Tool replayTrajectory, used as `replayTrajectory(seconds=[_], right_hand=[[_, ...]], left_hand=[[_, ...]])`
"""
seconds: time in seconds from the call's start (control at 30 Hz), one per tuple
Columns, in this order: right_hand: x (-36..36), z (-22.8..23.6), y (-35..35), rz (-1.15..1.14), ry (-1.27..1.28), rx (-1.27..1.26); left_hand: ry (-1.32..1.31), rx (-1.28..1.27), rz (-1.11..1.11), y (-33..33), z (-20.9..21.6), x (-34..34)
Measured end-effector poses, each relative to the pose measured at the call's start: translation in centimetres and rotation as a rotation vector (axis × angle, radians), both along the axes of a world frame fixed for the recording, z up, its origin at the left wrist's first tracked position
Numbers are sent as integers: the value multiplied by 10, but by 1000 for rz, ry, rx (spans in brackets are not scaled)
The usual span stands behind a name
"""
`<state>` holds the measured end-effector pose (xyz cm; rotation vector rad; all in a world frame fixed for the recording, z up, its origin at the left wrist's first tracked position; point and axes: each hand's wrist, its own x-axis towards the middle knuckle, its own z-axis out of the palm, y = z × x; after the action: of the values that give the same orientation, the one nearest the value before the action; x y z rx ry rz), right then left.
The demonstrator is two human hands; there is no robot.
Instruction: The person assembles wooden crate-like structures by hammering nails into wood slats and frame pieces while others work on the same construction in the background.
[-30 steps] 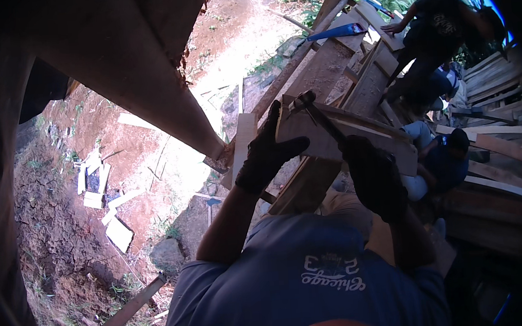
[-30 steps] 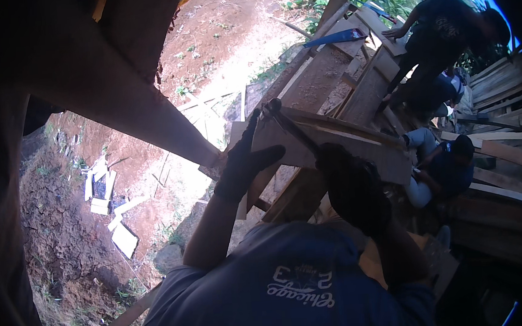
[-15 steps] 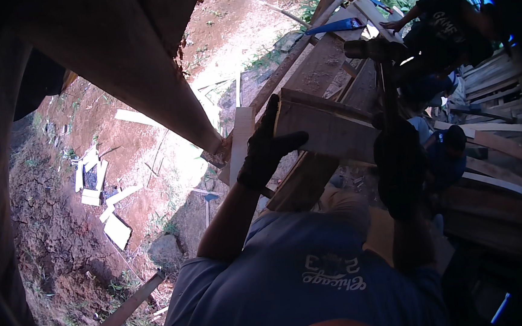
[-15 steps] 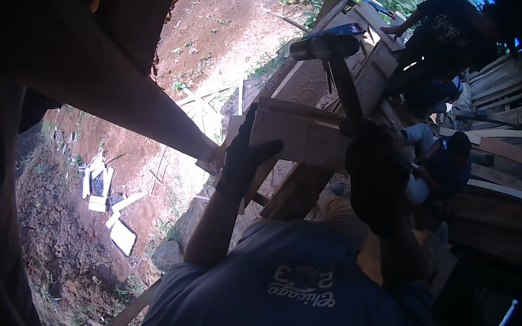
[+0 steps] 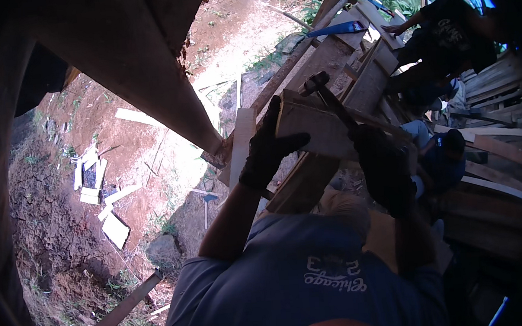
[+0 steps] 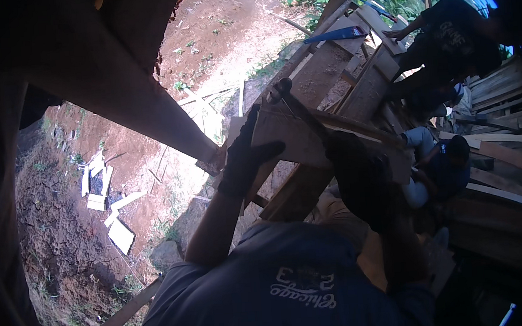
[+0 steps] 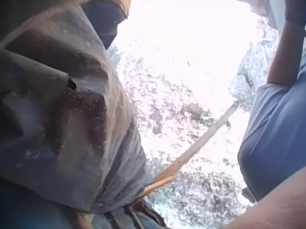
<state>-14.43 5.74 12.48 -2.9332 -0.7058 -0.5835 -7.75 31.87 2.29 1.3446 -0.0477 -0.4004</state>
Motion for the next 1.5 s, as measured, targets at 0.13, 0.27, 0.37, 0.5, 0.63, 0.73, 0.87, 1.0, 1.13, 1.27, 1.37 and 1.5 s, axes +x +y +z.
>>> replayTrajectory(seconds=[0.13, 0.27, 0.37, 0.5, 0.63, 0.73, 0.87, 1.0, 1.13, 1.27, 1.37, 1.5], right_hand=[[-11, 28, 31, -399, 173, 427], [-6, 6, 6, 104, 52, 58], [-10, 13, 8, -74, 267, 597], [-15, 11, 17, -85, 106, 281], [-16, 6, 19, 5, 75, -180], [-18, 40, 31, -455, 545, 968], [-19, -5, 3, -290, 417, 411], [-16, 11, -3, -268, 645, 431], [-25, -6, -1, -347, 204, 832], [-23, 2, 6, -106, -2, -228], [-23, 18, 8, -301, 201, 520], [-22, 10, 16, 124, -141, -642]], left_hand=[[-56, -21, 44, -2, -19, -1], [41, -26, -40, -1, -4, 2], [-169, 111, 49, -4, -25, 1], [-70, 9, 31, -3, -19, 0], [2, -61, -6, 2, -10, 0], [-71, 35, -15, -2, -19, -2], [-158, 128, 29, 0, -30, 3], [-256, 194, 49, -5, -37, 4], [-288, 244, 64, -5, -37, 4], [-173, 178, 29, -2, -31, 3], [-175, 104, 11, -3, -24, 5], [-115, 121, 19, -1, -26, 5]])
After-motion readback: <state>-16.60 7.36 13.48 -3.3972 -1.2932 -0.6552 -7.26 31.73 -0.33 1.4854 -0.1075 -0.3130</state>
